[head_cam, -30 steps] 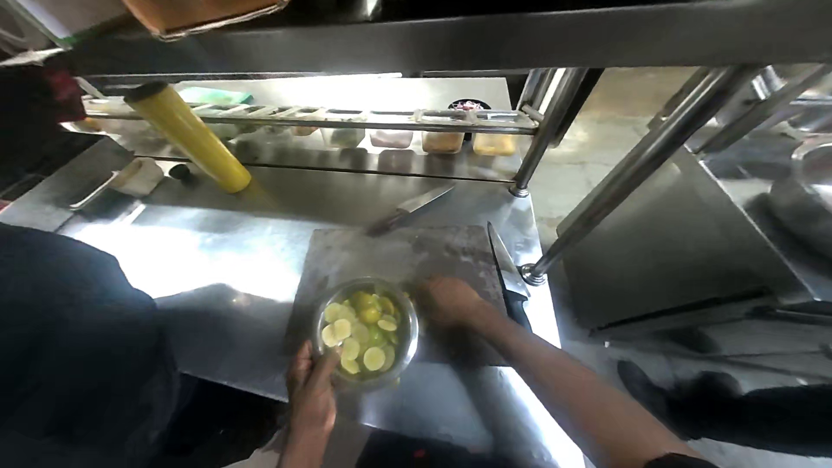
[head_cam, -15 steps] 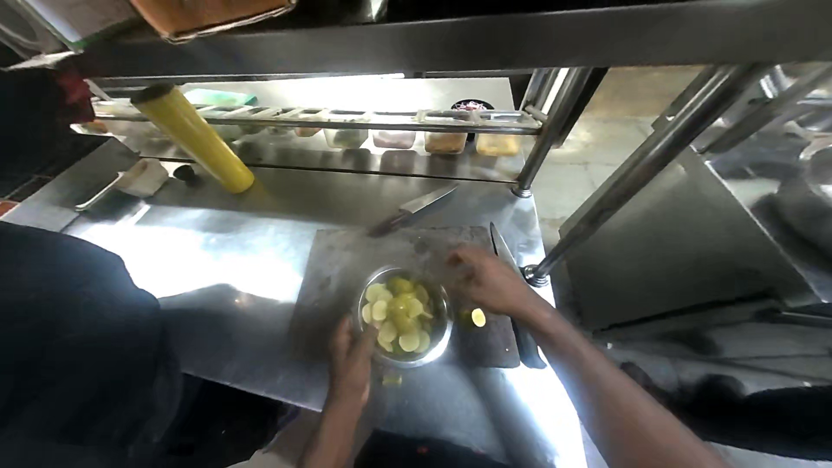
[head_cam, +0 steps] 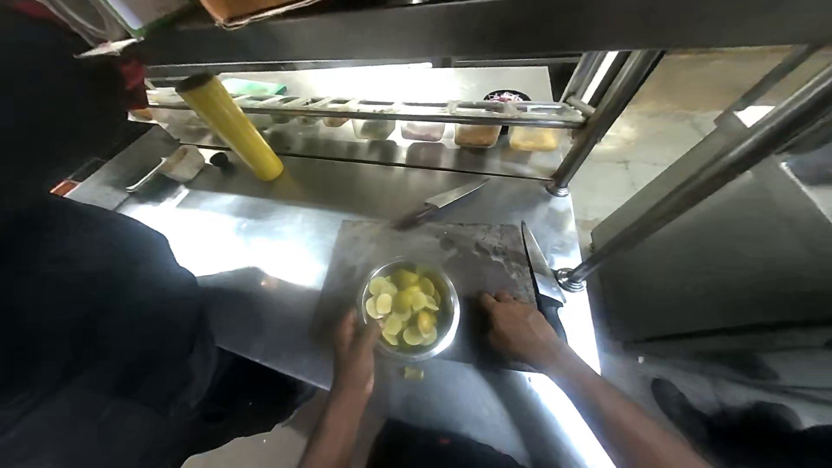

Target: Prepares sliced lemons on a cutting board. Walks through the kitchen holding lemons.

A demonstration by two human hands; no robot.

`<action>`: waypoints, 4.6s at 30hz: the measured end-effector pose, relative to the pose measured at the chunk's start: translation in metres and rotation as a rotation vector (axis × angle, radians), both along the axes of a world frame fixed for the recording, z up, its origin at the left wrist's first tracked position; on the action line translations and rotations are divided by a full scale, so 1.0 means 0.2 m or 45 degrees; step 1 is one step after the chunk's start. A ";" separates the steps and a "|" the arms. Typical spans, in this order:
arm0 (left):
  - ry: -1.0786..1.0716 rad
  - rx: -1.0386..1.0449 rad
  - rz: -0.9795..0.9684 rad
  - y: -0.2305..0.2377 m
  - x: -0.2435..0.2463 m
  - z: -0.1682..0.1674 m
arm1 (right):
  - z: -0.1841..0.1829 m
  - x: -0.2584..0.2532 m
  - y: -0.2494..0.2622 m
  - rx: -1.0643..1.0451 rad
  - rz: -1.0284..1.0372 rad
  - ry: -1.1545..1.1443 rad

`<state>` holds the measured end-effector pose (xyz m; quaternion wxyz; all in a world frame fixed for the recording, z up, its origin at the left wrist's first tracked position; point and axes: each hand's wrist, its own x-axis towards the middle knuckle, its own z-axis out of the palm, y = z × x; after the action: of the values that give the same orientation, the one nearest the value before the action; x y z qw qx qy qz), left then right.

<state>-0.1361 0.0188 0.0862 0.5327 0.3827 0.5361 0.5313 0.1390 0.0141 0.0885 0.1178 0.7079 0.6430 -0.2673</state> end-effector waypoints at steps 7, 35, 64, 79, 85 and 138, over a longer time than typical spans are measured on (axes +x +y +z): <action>-0.048 -0.029 0.104 -0.01 -0.10 0.02 | -0.01 0.01 -0.01 0.067 0.070 0.038; -0.080 -0.065 0.236 0.26 -0.35 -0.08 | 0.10 -0.17 0.23 0.590 -0.421 1.169; 0.049 0.064 -0.498 0.25 -0.13 0.33 | 0.33 -0.74 0.23 1.199 0.464 1.125; 0.559 0.526 -0.226 -0.05 -0.34 0.01 | -0.15 -0.17 0.19 0.618 -0.037 0.977; 1.396 0.462 -0.471 -0.08 -0.12 -0.32 | -0.27 -0.32 0.36 0.480 0.333 0.792; 0.518 0.589 0.370 -0.33 0.18 -0.47 | -0.34 -0.33 0.34 0.704 0.641 0.879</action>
<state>-0.1010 -0.0477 -0.0078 0.2328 0.5110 0.5456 0.6221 0.0734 0.0823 0.0214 -0.2325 0.4062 0.8418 -0.2689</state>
